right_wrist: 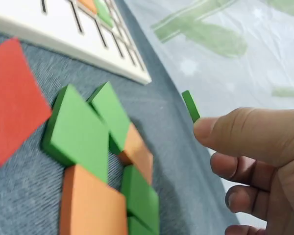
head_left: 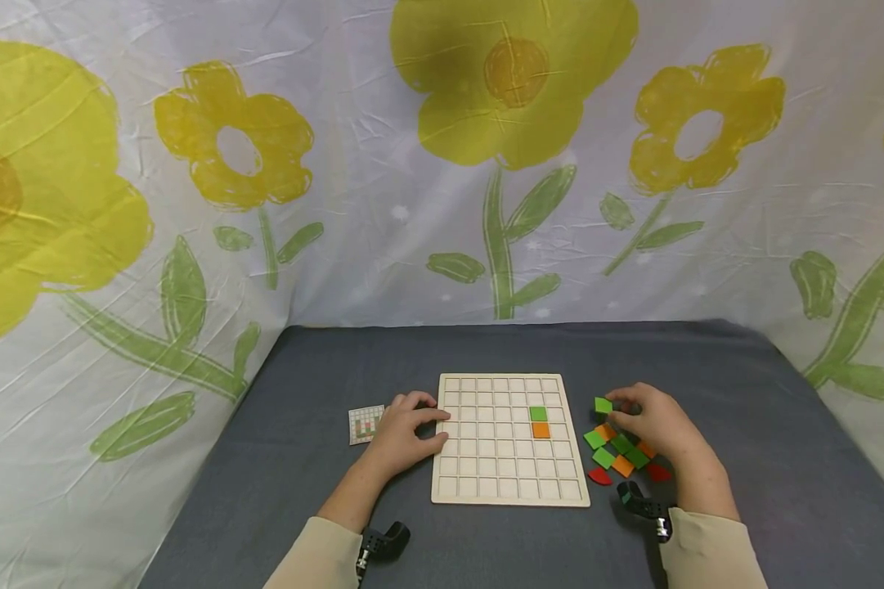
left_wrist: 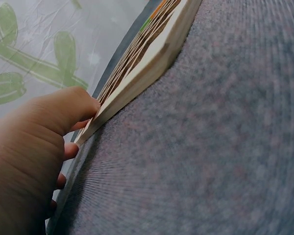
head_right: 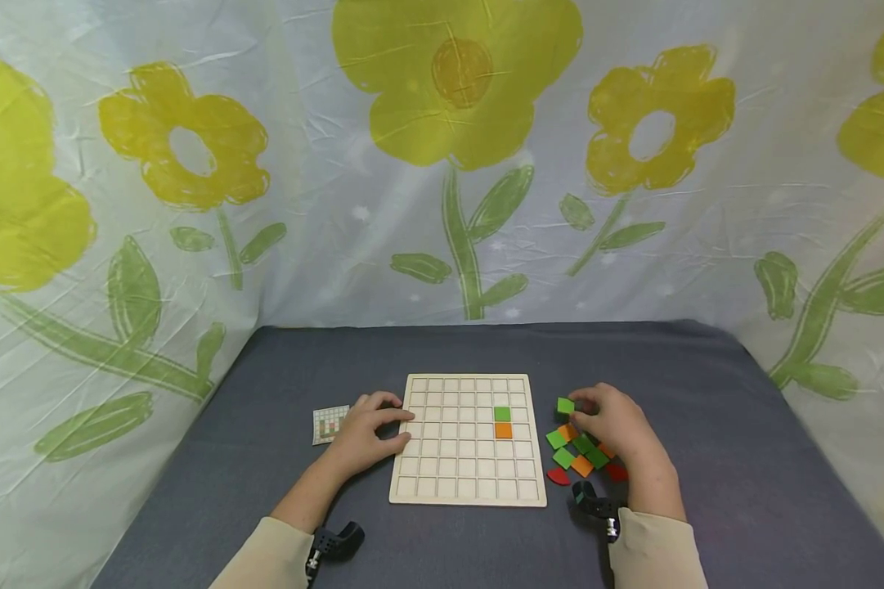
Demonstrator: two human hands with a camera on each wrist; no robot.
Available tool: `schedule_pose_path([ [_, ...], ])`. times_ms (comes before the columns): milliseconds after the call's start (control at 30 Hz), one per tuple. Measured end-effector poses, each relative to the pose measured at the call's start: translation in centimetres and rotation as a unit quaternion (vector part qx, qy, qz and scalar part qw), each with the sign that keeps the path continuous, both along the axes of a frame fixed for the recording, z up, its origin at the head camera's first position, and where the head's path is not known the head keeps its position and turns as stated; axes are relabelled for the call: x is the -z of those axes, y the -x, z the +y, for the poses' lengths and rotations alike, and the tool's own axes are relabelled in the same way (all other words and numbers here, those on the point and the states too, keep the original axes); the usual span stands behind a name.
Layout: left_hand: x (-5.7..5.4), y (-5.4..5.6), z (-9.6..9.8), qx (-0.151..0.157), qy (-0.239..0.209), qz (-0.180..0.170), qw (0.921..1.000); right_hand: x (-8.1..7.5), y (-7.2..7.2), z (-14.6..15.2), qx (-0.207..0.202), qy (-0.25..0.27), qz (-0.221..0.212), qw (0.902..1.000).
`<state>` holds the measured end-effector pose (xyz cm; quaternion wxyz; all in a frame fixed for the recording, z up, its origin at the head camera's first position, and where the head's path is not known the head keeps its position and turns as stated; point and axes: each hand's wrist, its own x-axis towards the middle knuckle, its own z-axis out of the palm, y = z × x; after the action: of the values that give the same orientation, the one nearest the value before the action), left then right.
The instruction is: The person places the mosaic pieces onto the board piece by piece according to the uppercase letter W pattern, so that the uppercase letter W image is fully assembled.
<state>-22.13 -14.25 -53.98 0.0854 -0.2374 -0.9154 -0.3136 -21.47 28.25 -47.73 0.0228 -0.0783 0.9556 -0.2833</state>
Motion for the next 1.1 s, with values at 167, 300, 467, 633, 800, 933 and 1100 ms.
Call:
schedule_pose_path([
  [167,-0.1,0.0,0.0,-0.001,-0.002,0.004,1.0000,-0.8,-0.2,-0.6,-0.002,0.019,0.017,0.9997],
  [300,-0.1,0.0,0.0,-0.003,0.000,0.006,1.0000,-1.9,-0.6,-1.1,-0.003,0.039,0.023,0.9990],
  [467,0.0,0.2,0.0,-0.002,-0.002,0.012,0.9999,-3.0,-1.1,-1.7,-0.017,0.058,0.031,0.9977],
  [633,0.1,0.2,0.0,0.000,-0.004,0.023,0.9997,-3.4,-1.1,-2.3,-0.033,0.064,0.031,0.9970],
  [800,0.2,0.2,-0.1,0.003,-0.002,0.018,0.9998,-3.1,-1.0,-3.0,-0.045,0.071,0.011,0.9964],
  [933,0.2,0.2,-0.1,0.003,-0.004,0.008,1.0000,-2.7,-1.1,-3.6,-0.056,0.086,-0.018,0.9946],
  [1100,0.2,0.0,0.0,0.002,-0.005,0.010,0.9999,-2.3,-1.1,-4.3,-0.073,0.087,-0.035,0.9930],
])
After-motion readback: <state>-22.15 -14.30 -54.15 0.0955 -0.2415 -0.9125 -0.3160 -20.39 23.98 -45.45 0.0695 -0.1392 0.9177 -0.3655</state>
